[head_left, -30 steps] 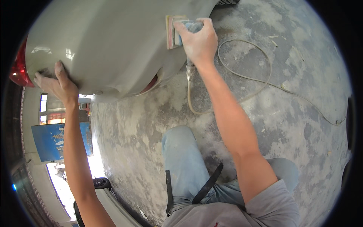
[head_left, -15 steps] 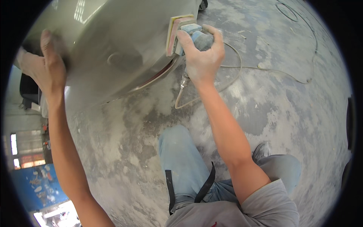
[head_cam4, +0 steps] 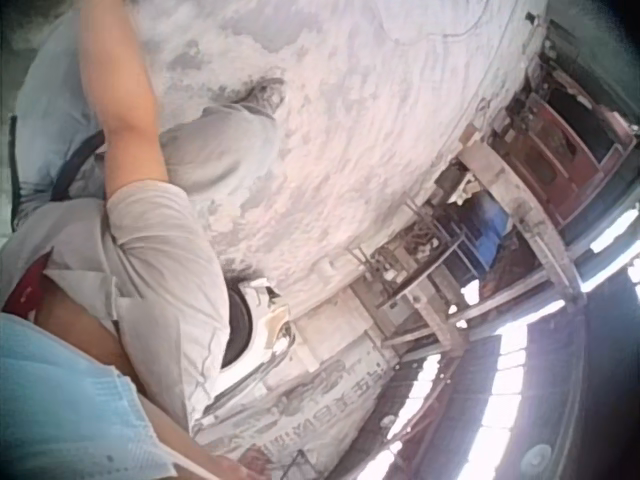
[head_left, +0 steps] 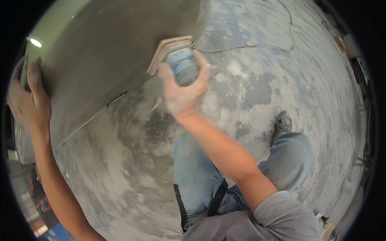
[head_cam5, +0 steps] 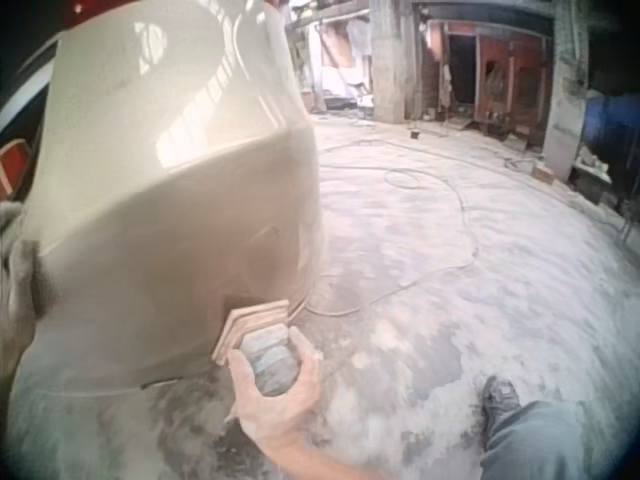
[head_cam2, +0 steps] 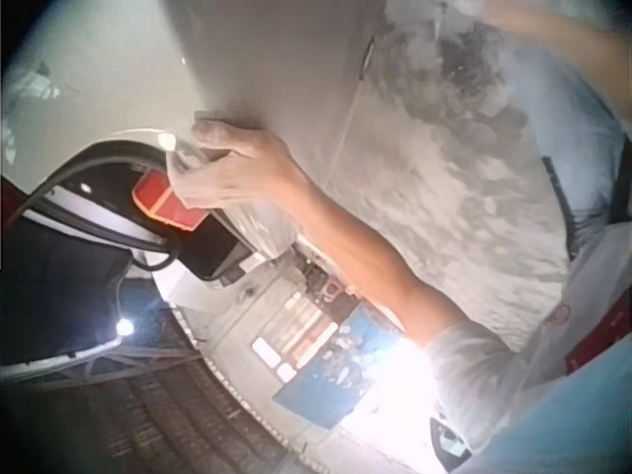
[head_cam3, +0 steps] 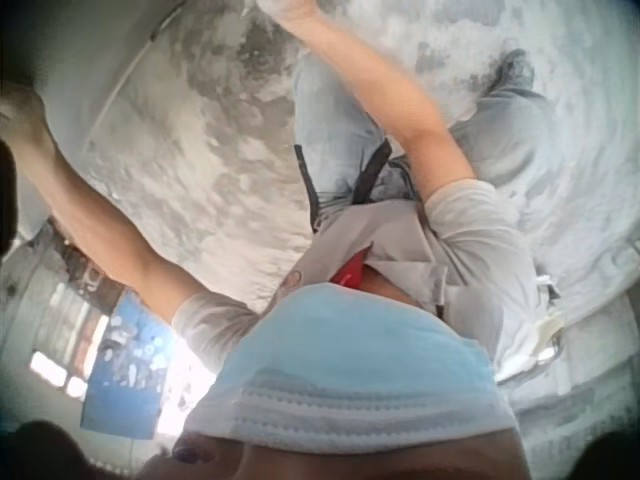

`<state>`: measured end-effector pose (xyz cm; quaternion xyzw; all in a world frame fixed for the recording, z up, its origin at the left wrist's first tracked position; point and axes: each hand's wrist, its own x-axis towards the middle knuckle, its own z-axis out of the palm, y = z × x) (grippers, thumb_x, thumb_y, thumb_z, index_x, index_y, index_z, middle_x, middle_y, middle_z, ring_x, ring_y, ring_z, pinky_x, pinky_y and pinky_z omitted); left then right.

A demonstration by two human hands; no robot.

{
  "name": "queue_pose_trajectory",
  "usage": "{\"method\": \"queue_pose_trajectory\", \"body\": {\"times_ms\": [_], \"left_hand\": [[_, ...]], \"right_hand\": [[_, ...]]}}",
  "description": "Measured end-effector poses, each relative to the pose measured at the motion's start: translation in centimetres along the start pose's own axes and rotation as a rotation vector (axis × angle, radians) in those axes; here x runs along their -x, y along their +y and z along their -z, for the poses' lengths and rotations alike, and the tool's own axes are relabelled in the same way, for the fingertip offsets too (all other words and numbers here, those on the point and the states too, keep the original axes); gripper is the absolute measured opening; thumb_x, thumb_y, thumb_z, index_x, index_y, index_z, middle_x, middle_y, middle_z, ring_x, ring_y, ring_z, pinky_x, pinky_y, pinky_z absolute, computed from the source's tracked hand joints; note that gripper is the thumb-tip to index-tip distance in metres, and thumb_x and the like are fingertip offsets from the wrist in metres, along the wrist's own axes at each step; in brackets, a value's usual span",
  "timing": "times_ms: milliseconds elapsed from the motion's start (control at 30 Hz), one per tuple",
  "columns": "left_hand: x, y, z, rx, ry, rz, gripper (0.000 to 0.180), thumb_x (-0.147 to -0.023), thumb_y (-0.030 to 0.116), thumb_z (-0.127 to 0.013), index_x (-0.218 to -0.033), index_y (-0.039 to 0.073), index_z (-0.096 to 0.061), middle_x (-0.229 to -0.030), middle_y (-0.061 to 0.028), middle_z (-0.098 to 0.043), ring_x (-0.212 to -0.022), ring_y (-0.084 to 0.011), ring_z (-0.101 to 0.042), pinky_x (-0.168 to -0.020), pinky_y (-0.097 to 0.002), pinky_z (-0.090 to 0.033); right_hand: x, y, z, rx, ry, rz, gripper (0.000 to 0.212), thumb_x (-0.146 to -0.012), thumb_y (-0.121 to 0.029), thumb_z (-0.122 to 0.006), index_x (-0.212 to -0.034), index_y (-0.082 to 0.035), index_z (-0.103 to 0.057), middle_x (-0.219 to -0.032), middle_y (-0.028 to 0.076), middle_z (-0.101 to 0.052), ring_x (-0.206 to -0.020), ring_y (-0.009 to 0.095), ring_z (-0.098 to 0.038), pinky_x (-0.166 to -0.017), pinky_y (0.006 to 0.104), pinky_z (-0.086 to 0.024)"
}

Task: The person uses a handheld electric sander to smooth the surface of a silver car. They work along the side door, roofline, and rear quarter panel, moving the sander in controlled strokes while supporting the tool with the other hand.

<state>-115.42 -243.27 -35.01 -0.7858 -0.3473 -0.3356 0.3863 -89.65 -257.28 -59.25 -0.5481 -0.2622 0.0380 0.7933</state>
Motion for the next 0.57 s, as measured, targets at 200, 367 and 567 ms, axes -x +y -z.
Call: {"method": "queue_pose_trajectory", "body": {"times_ms": [200, 367, 567], "left_hand": [[2.9, -3.6, -0.9, -0.015, 0.010, -0.105, 0.056, -0.108, 0.060, -0.062, -0.128, 0.011, -0.079, -0.119, -0.0084, -0.081, -0.109, -0.0301, -0.077, -0.092, -0.0392, -0.059], [3.1, -3.3, -0.7, 0.009, 0.036, -0.093, 0.052, -0.107, 0.055, -0.067, -0.128, 0.010, -0.081, -0.117, -0.0049, -0.083, -0.099, -0.0218, -0.079, -0.085, -0.0322, -0.060], [3.0, -2.1, -1.3, 0.105, 0.037, 0.077, 0.053, -0.106, 0.056, -0.069, -0.131, 0.010, -0.081, -0.120, -0.0047, -0.083, -0.100, -0.0203, -0.080, -0.085, -0.0299, -0.060]], "right_hand": [[10.9, -2.7, -5.5, 0.202, -0.004, 0.230, 0.084, -0.079, -0.020, -0.094, -0.148, 0.000, -0.052, -0.116, 0.020, -0.052, -0.099, 0.036, -0.061, -0.082, 0.0468, -0.053], [15.7, -4.6, -8.0, 0.236, -0.071, 0.216, 0.088, -0.077, -0.016, -0.095, -0.153, -0.007, -0.052, -0.117, 0.019, -0.049, -0.096, 0.036, -0.060, -0.076, 0.0449, -0.054], [9.6, -3.3, -5.1, 0.337, 0.022, 0.289, 0.086, -0.079, -0.019, -0.095, -0.153, -0.008, -0.052, -0.118, 0.018, -0.048, -0.100, 0.035, -0.061, -0.081, 0.0469, -0.056]]}}
